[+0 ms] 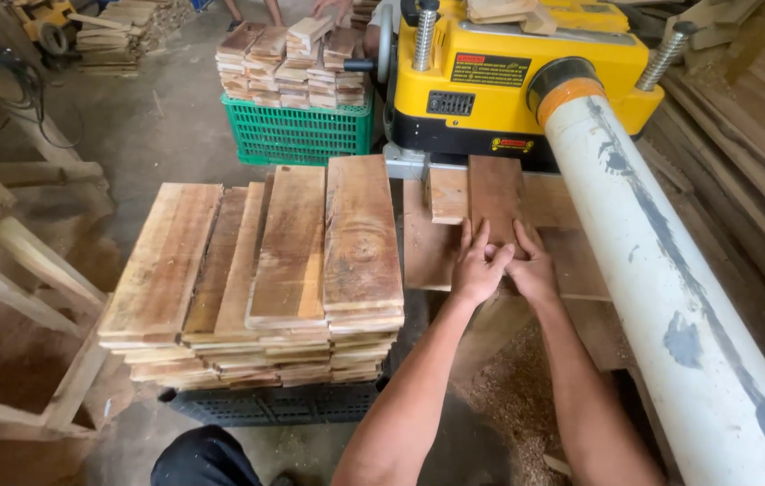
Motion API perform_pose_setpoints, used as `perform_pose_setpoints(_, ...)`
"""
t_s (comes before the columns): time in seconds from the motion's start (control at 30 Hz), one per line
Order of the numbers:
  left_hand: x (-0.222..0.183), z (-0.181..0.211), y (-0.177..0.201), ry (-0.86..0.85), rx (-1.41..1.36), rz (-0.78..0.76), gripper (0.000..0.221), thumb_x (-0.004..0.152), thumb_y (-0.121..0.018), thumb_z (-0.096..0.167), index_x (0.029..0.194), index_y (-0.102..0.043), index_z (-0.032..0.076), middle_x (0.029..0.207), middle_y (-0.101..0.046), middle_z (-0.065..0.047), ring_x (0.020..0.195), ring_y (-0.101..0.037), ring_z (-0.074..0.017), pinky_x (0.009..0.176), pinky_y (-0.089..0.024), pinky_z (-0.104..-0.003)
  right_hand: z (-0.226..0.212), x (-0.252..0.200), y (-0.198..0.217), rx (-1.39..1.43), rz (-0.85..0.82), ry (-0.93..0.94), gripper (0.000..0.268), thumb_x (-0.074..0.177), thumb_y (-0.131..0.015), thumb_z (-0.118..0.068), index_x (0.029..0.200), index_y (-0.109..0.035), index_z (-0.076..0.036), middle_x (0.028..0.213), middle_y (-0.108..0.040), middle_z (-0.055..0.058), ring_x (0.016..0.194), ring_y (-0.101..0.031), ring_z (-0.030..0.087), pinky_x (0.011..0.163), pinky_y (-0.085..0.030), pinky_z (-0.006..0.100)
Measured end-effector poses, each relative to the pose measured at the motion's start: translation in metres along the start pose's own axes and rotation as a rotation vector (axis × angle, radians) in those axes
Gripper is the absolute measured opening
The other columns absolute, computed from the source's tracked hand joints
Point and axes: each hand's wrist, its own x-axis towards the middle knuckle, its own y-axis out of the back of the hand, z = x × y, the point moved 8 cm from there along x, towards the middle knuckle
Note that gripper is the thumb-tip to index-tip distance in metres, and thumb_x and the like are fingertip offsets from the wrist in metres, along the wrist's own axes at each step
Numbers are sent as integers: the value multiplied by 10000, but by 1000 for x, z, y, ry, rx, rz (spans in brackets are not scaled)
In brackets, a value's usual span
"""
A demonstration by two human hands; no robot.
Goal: Feeding wooden boards into a thickness planer to smooth and level them
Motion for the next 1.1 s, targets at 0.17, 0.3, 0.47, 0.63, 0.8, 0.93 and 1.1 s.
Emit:
perform_pose_setpoints(0.17,-8,-29,-8,25,-96,66,793,834,-611,536,1564,-412,300,1735,-128,-88,1506,-318,-401,1247,-312,-509,15,-24,-5,5,29,-33,719,784,-796,-274,1462,-556,-298,1646,-345,149,1502,-336,334,1247,-267,436)
perform_pose_setpoints(0.3,-31,-37,-4,45,-100,80,769,815,-626,467,1547,-435,327,1738,-144,-74,1507,-330,-379,1235,-340,-486,-10,-68,-6,101,89,-11,761,739,-837,-221,1448,-561,-231,1640,-343,183,1508,-313,361,1246,-269,446)
perform_pose_setpoints(0.47,-66,-28,5,101,-36,52,795,802,-570,485,1567,-395,361,1740,-145,-6,1507,-358,-309,1217,-363,-482,-28,-109,-6,107,105,-17,740,751,-842,-231,1439,-568,-212,1628,-363,172,1503,-324,348,1246,-281,441)
perform_pose_setpoints(0.63,-114,2,29,122,-108,81,876,770,-572,450,1599,-333,302,1727,-190,-44,1474,-406,-324,1210,-379,-503,-56,-149,1,128,117,-22,667,788,-823,-211,1414,-594,-191,1604,-386,187,1500,-325,333,1249,-275,421)
perform_pose_setpoints(0.8,-148,42,54,56,-195,106,904,772,-578,384,1613,-318,179,1700,-234,-181,1469,-397,-390,1209,-370,-512,-102,-175,8,140,150,60,664,773,-862,-233,1392,-623,-197,1527,-492,133,1434,-435,325,1206,-352,409)
perform_pose_setpoints(0.93,-163,77,87,1,-236,148,898,778,-591,381,1611,-317,189,1708,-211,-176,1469,-399,-378,1221,-352,-522,-140,-175,11,83,160,144,617,768,-844,-230,1357,-658,-223,1491,-534,89,1402,-477,297,1181,-378,399)
perform_pose_setpoints(1.1,-189,115,143,-105,-215,314,854,772,-613,403,1575,-407,199,1702,-284,-183,1532,-332,-387,1259,-299,-512,-202,-186,-2,89,94,353,614,817,-877,-203,1386,-647,-182,1480,-516,189,1383,-481,382,1150,-416,452)
